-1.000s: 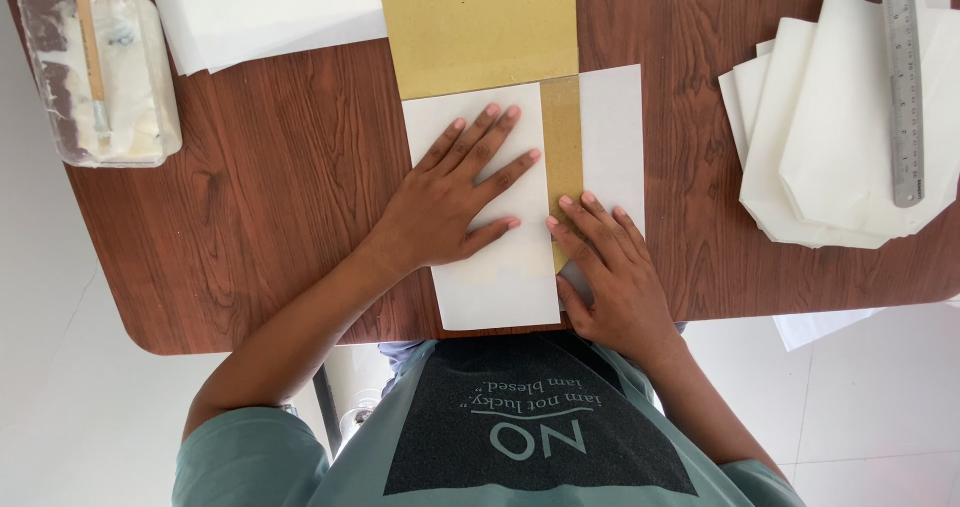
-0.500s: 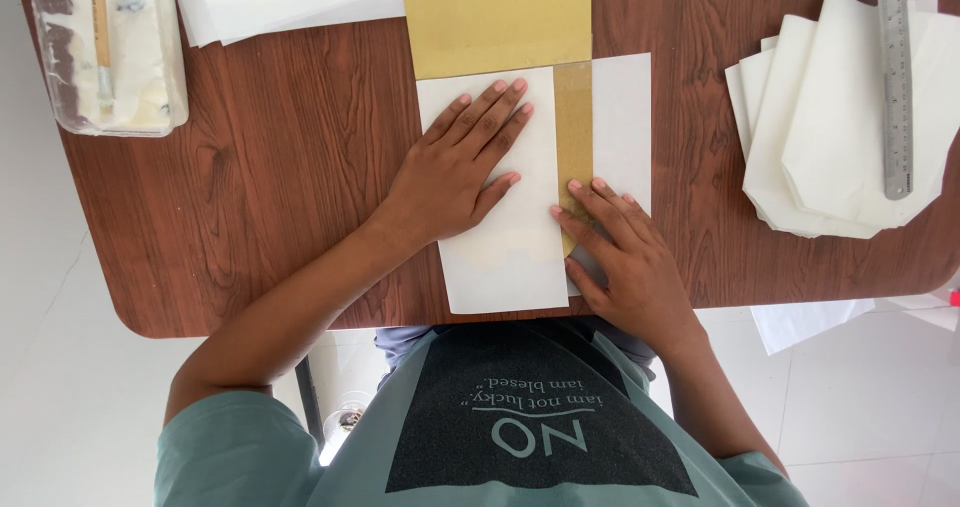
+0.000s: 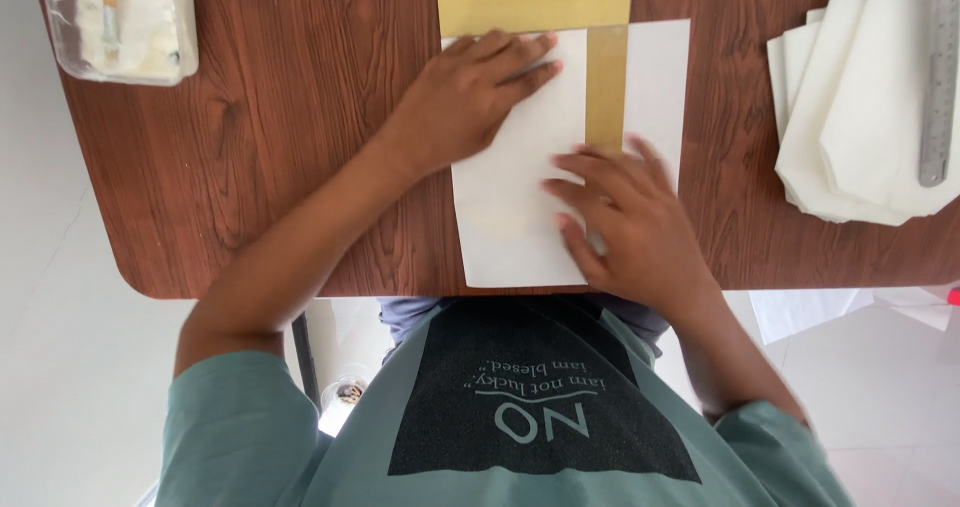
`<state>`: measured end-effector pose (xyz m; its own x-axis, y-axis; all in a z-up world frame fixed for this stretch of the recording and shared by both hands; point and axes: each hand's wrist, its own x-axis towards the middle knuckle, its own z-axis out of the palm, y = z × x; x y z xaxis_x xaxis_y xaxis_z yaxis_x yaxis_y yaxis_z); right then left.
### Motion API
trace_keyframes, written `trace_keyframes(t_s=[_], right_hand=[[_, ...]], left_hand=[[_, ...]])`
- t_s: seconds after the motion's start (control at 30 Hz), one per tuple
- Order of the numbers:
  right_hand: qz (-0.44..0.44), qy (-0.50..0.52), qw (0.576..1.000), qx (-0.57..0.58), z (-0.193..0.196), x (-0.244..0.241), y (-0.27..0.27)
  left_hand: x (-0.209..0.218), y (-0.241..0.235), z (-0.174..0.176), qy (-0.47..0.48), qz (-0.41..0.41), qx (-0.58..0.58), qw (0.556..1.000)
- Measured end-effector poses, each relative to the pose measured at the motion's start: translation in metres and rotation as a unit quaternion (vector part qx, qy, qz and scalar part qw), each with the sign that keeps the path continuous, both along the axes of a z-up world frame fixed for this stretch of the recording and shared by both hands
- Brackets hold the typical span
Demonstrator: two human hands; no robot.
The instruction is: A person is seen folding a white sheet of paper around a yellow cardboard template to form a bag, using a ruler to help separate the sheets.
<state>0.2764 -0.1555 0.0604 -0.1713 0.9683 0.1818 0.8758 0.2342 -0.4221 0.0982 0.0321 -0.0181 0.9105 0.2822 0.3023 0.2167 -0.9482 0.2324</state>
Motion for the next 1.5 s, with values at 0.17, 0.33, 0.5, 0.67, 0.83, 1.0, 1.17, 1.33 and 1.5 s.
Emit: trace_keyframes(t_s=[0.17,0.33,0.5,0.67,0.83,1.0,1.17,1.33,1.5], right_hand=[[0.221,-0.190,0.957,0.000,-0.041,-0.026,0.017],[0.241,-0.146,0.959,-0.013,-0.045,-0.033,0.014],[0.256,-0.135,0.957,-0.023,-0.052,-0.036,0.008],[0.291,-0.154,0.944,0.003,-0.057,-0.045,-0.005],[0.310,-0.164,0.936,0.003,-0.067,-0.057,-0.022],[0.303,-0.135,0.943,-0.012,-0.064,-0.059,-0.025],[0.279,0.237,0.929,-0.056,-0.038,-0.052,-0.019],[-0.013,0.130,0.989,0.064,-0.028,0.003,-0.015],[-0.251,-0.105,0.960,0.072,-0.037,0.034,-0.009]], left_hand=[[0.000,0.013,-0.003,-0.068,-0.044,0.060,0.995],[0.000,0.010,-0.003,-0.084,-0.025,0.066,0.994],[0.001,0.010,-0.005,-0.091,-0.028,0.064,0.993],[0.001,0.009,-0.001,-0.084,-0.024,0.073,0.994],[0.003,0.007,0.001,-0.080,-0.013,0.094,0.992],[0.001,0.005,0.009,-0.054,-0.010,0.129,0.990],[0.001,0.003,0.007,0.003,0.005,0.140,0.990],[-0.002,-0.003,0.016,0.019,-0.005,0.034,0.999],[0.003,-0.017,0.018,0.065,0.017,-0.006,0.998]])
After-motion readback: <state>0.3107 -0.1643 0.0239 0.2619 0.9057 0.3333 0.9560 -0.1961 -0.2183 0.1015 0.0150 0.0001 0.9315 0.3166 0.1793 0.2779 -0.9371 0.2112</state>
